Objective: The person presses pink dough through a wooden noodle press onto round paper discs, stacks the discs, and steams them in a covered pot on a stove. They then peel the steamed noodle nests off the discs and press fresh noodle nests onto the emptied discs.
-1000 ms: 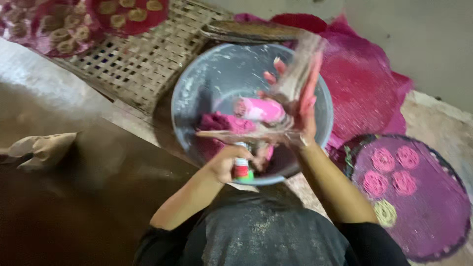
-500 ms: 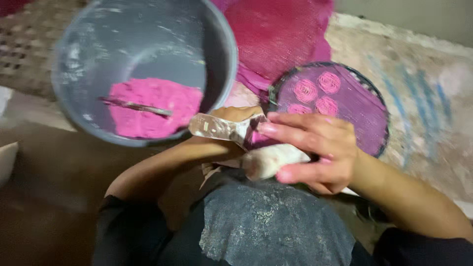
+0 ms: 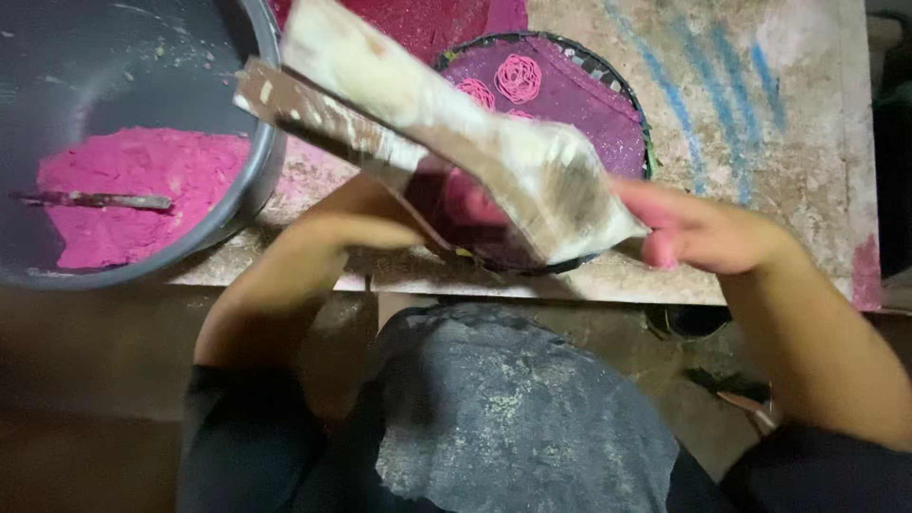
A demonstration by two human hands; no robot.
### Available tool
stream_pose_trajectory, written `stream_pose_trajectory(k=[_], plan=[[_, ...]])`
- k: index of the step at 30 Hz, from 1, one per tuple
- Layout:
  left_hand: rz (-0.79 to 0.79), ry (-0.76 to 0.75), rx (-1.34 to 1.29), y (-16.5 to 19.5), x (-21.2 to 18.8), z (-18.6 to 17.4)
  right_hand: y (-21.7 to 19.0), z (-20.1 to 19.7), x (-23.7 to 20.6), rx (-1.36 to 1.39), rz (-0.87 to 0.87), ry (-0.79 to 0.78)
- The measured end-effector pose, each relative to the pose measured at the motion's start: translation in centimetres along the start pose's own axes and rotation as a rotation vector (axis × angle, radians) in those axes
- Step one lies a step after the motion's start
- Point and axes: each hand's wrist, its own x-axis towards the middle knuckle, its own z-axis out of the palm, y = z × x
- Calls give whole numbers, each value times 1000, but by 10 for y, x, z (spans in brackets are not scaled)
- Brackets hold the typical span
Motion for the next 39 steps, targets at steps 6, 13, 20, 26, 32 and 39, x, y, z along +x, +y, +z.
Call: stream_pose_trajectory(k=[6, 13, 20, 26, 32, 39], plan=[[930, -370, -630, -7, 65, -6, 61, -8, -92, 405, 438, 53], [1019, -542, -1451, -20, 130, 54, 99, 14, -163, 551, 841, 344], [1012, -524, -1518, -29, 166, 78, 116, -3, -213, 492, 1087, 428], [952, -509, -1805, -50, 214, 99, 96, -1, -157, 323, 1144, 411], [1137, -524, -1860, -75, 246, 102, 81, 13, -96, 198, 940, 428], [1103, -445, -1869, -85, 239, 112, 72, 26, -92, 87, 1076, 419]])
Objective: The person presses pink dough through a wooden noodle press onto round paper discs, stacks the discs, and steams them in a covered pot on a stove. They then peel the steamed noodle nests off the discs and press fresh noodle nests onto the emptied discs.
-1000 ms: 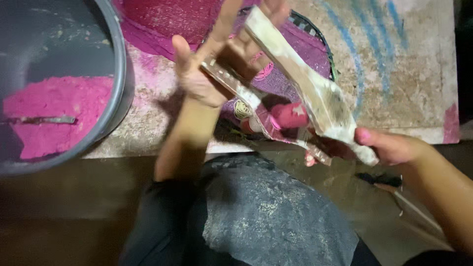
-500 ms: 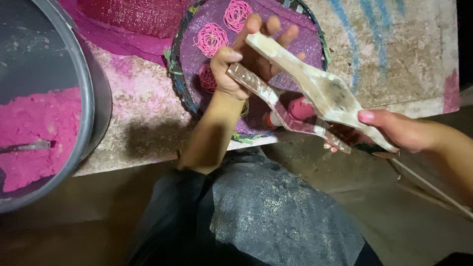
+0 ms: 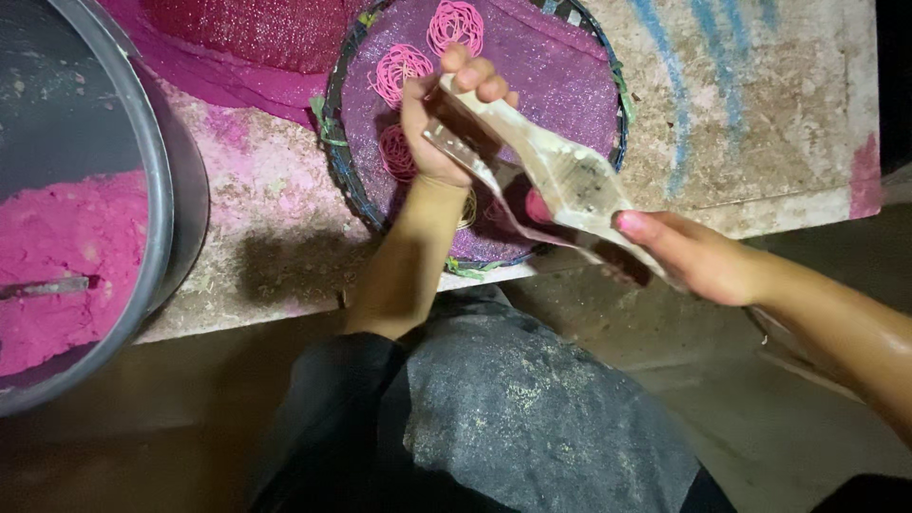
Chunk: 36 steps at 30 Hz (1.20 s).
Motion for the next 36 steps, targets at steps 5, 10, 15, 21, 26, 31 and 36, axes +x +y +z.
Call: stream_pose_trajectory(k=[5, 10, 15, 21, 26, 31, 36], plan=[[29, -35, -27, -14, 22, -5, -12, -10, -7, -105, -119, 164], [-21, -32, 38, 12, 20, -1, -16, 7, 1, -78, -44, 123], [17, 35, 21, -8, 9, 2, -19, 2, -10, -47, -115, 47], [15, -16, 49, -7, 40, 10, -22, -4, -7, -44, -210, 228], [-160, 481, 29, 15, 33, 9, 1, -7, 16, -29, -227, 179], [-770, 957, 1045, 18, -25, -45, 25, -17, 28, 22, -266, 198], [-537, 319, -37, 16, -73, -65, 29, -12, 40, 136, -486, 147]])
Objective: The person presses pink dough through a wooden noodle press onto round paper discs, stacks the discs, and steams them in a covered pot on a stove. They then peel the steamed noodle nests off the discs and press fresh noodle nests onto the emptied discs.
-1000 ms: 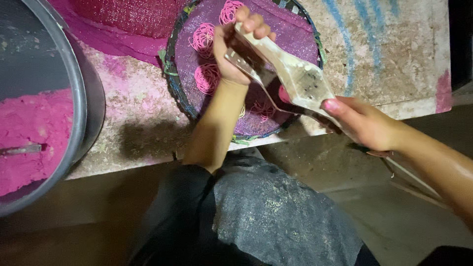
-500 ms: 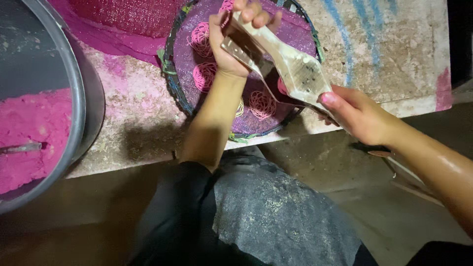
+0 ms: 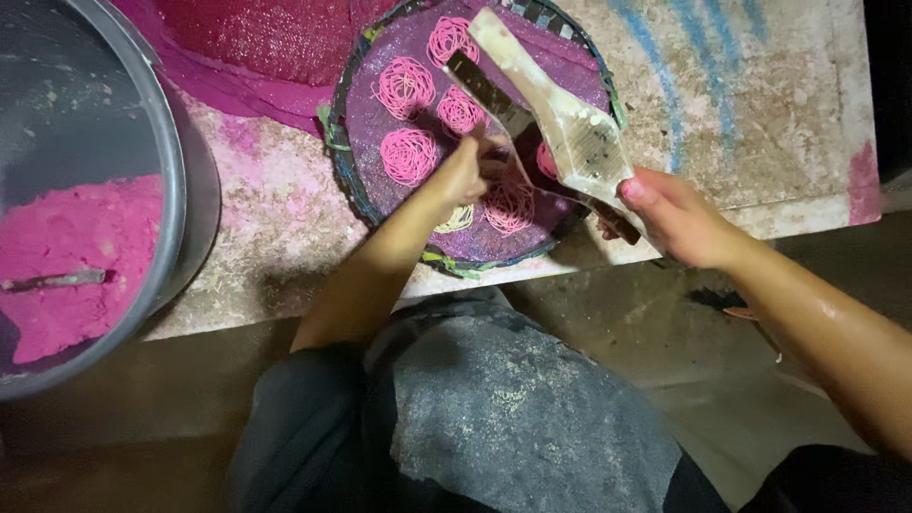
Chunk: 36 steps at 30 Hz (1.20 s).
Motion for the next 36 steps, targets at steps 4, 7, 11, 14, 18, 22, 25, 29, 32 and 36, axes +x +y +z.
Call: stream_pose_trajectory(k=[4, 7, 11, 14, 18, 22, 25, 29, 32, 36], plan=[[22, 495, 2093, -22, -39, 56, 4, -5, -1, 39, -104, 12], [-76, 387, 2078, -27, -48, 114, 5, -15, -10, 55, -113, -44], [167, 299, 991, 16, -1, 144, 1, -10, -21, 149, -79, -229], [220, -130, 222, 29, 26, 150, -9, 6, -23, 363, 262, -368], [316, -242, 168, 26, 66, 137, -34, 1, -11, 292, 443, -246], [440, -144, 66, 44, 98, 111, -55, -24, 17, -86, 437, -117], [474, -141, 62, 62, 106, 93, -56, -19, 35, -305, 434, -29], [476, -121, 86, 68, 99, 78, -54, -4, 39, -383, 54, 66], [527, -63, 129, 53, 105, 71, -62, -9, 34, -235, 365, -58], [536, -132, 62, 56, 126, 72, -79, -22, 38, -471, 403, 36]])
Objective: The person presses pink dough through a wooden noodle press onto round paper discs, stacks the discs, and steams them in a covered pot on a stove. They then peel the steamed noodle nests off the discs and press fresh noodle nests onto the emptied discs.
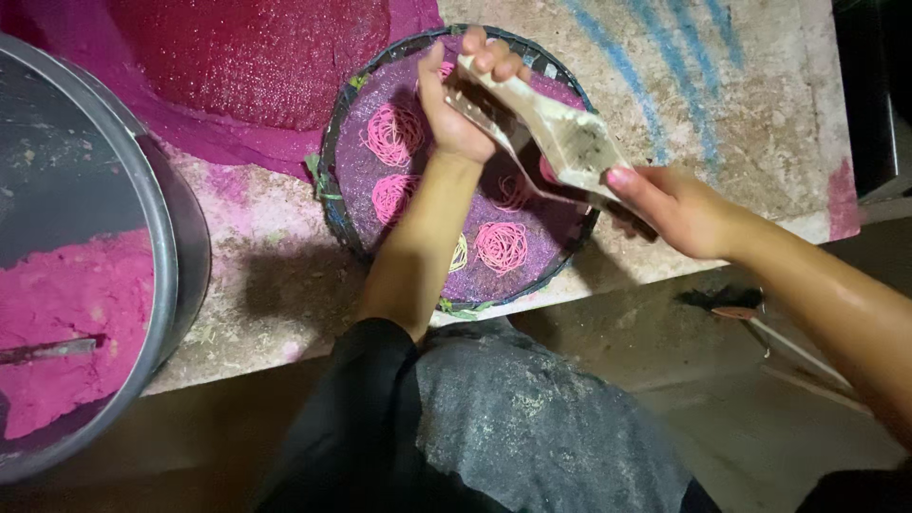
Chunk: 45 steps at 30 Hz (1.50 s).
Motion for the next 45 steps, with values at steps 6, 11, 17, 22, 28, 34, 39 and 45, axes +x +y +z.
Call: stream_pose_trajectory(k=[6, 11, 17, 22, 28, 34, 39, 45], plan=[[-43, 4, 53, 31, -4, 11, -15, 16, 3, 135, -149, 14], [12, 46, 6, 6, -11, 11, -14, 4, -7, 93, 39, -31], [14, -72, 55, 18, 19, 17, -17, 4, 3, 85, -153, 162], [-13, 99, 165, 30, 12, 38, -8, 21, 13, 176, -186, 110], [-362, 654, 785, 42, -13, 14, 6, 23, 16, 185, -267, 106], [-577, 587, 1162, 23, -71, -30, 20, 30, 22, 309, -281, 126], [-365, 153, 2149, 19, -114, 21, 48, 33, 34, 488, -348, 141], [-340, 339, 2443, 31, -172, 112, 119, 50, 20, 923, -405, 196]])
